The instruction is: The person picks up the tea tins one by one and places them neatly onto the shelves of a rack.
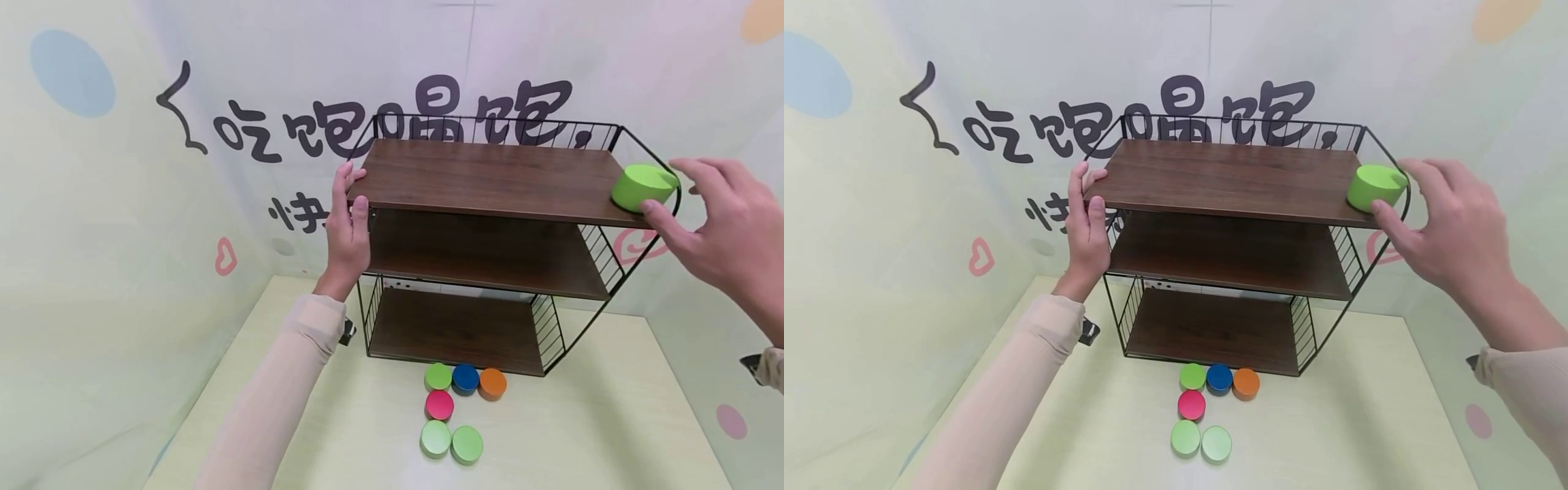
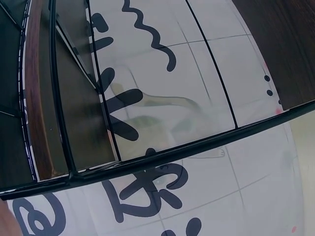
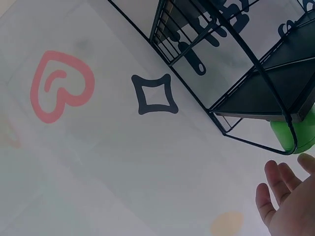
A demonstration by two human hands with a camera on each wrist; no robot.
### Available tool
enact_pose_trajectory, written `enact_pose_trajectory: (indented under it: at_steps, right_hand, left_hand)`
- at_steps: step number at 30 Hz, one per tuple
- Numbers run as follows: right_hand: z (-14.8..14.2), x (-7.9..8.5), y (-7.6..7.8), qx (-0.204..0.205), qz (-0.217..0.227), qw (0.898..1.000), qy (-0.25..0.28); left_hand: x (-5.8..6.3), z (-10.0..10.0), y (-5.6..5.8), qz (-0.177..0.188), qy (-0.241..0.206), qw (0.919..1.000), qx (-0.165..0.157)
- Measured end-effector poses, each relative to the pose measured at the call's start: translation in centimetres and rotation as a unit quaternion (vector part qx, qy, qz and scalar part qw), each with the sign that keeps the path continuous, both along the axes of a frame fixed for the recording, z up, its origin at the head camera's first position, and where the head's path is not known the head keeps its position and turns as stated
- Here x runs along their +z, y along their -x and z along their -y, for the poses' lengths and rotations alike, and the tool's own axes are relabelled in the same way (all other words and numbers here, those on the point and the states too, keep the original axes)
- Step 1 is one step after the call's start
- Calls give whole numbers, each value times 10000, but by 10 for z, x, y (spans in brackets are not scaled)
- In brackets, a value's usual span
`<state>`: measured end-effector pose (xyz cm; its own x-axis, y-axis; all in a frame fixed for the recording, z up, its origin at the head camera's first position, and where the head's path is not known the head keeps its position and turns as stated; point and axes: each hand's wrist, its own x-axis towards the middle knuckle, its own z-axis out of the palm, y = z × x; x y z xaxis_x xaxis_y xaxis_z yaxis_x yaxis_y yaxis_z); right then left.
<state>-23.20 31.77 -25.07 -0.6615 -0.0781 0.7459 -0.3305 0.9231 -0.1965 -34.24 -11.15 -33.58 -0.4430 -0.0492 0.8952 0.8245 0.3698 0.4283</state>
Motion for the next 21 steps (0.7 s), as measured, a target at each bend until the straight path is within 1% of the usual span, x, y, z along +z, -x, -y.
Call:
enact_pose_trajectory:
  at_steps: [2, 4, 8, 11, 16, 21]
  right_hand:
    - [-2, -2, -2, -49, -73, 9999, 95]
    - [-4, -5, -4, 24, -248, 9995, 201]
    - [-6, -13, -7, 307, -651, 9959, 554]
    - [-6, -18, -11, 455, -846, 9921, 810]
    - [-3, -28, -21, 619, -985, 9885, 962]
    - [-8, -49, -28, 725, -973, 9888, 870]
  left_hand:
    - [0, 0, 0, -17, 9, 10000, -14]
    - [1, -1, 0, -29, 25, 10000, -46]
    - [3, -2, 0, -49, 19, 9999, -142]
    - [2, -2, -1, -55, 20, 9999, -125]
    - [0, -1, -1, -8, -1, 10000, -47]
    - [-1, 0, 0, -20, -13, 10000, 19]
